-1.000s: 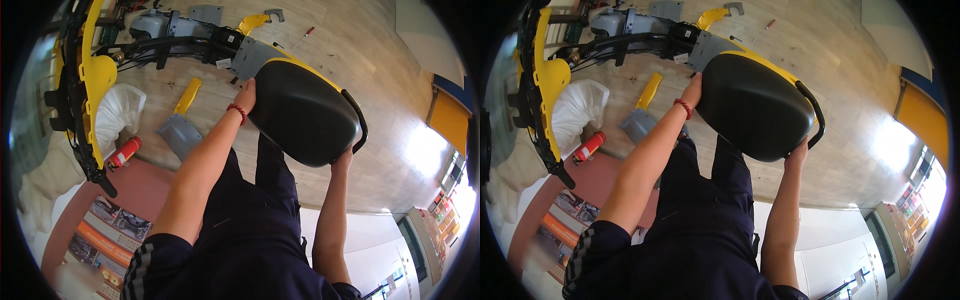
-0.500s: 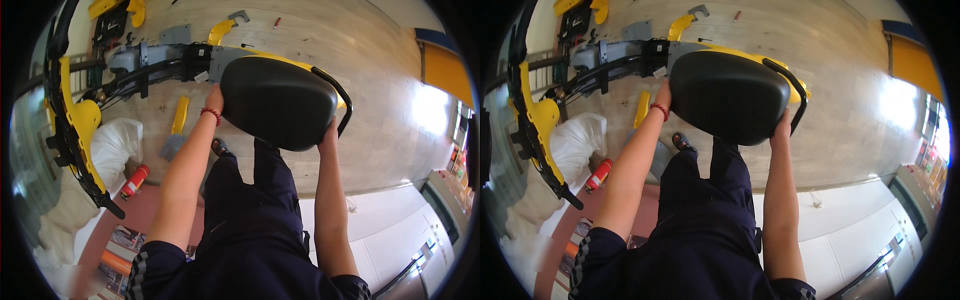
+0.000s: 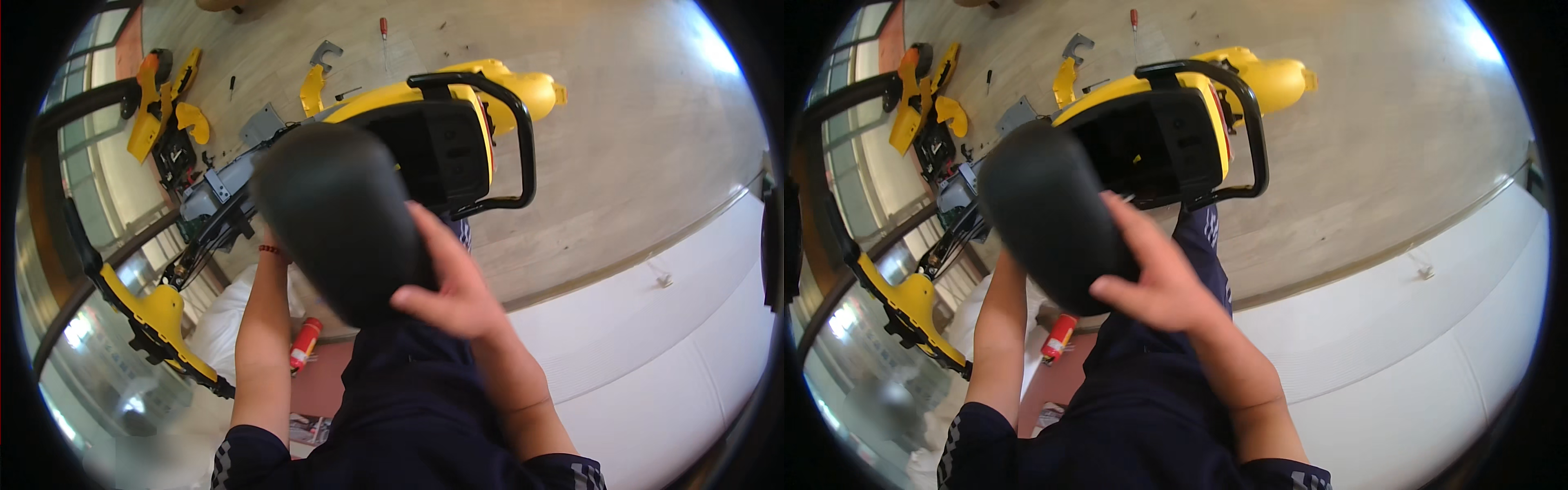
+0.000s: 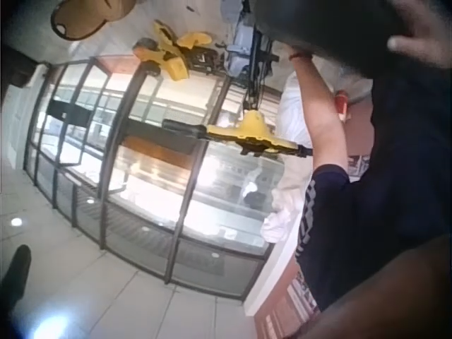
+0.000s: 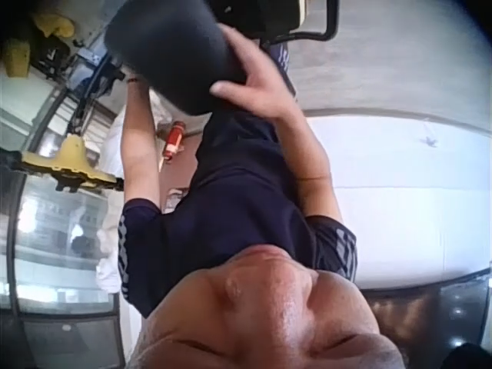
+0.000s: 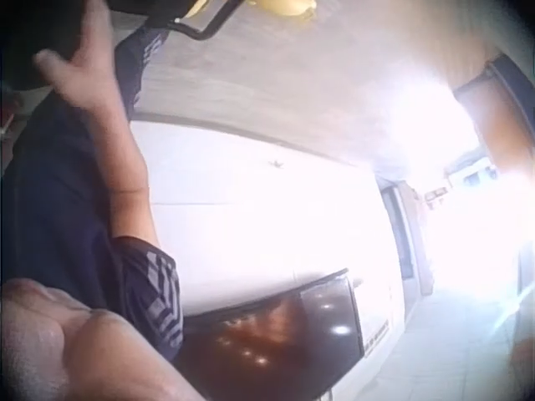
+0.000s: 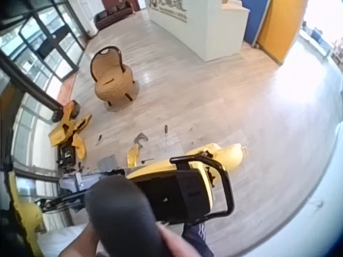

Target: Installing or adjusting the seat and internal components of a yellow electric scooter using a screwdriver.

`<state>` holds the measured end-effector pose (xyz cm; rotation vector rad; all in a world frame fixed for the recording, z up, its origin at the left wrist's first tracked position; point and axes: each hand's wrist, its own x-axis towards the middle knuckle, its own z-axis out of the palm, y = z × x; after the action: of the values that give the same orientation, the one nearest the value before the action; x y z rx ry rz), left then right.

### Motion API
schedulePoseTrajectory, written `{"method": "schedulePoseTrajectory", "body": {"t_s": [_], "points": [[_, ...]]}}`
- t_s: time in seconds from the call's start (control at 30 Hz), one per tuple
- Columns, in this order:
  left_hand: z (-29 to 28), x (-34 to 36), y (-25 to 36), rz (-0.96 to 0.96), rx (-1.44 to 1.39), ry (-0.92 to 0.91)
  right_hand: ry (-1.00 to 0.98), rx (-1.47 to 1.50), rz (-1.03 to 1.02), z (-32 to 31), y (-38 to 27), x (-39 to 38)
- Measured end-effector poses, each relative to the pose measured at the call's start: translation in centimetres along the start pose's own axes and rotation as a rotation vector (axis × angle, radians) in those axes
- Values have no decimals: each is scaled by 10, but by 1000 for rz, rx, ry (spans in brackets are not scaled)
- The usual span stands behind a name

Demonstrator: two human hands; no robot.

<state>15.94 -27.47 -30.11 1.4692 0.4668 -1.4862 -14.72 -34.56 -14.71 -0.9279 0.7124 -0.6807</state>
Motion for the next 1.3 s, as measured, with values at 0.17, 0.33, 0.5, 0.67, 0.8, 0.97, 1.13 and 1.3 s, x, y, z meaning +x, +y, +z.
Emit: {"method": "schedulePoseTrajectory", "body": {"t_s": [0.17, 0.33, 0.5, 0.67, 0.8, 0.97, 1.13, 1.3], "points": [[-5, 13, 9, 33, 131, 65, -232, -17, -210, 25, 16, -10], [-47, 4, 5, 43, 188, 170, -206, 207, -380, 50, 37, -11], [-70, -8, 12, 80, 201, 217, -218, 250, -340, 61, 37, -10], [-76, -15, 18, 104, 212, 214, -200, 272, -348, 67, 31, -9], [-78, -23, 24, 133, 216, 209, -237, 209, -361, 72, 35, -10], [-84, -36, 25, 163, 218, 208, -197, 228, -319, 70, 30, -12], [-85, -46, 24, 182, 225, 201, -212, 141, -326, 67, 32, -13], [-75, -36, 4, 161, 223, 153, -184, 130, -356, 59, 32, -10]]}}
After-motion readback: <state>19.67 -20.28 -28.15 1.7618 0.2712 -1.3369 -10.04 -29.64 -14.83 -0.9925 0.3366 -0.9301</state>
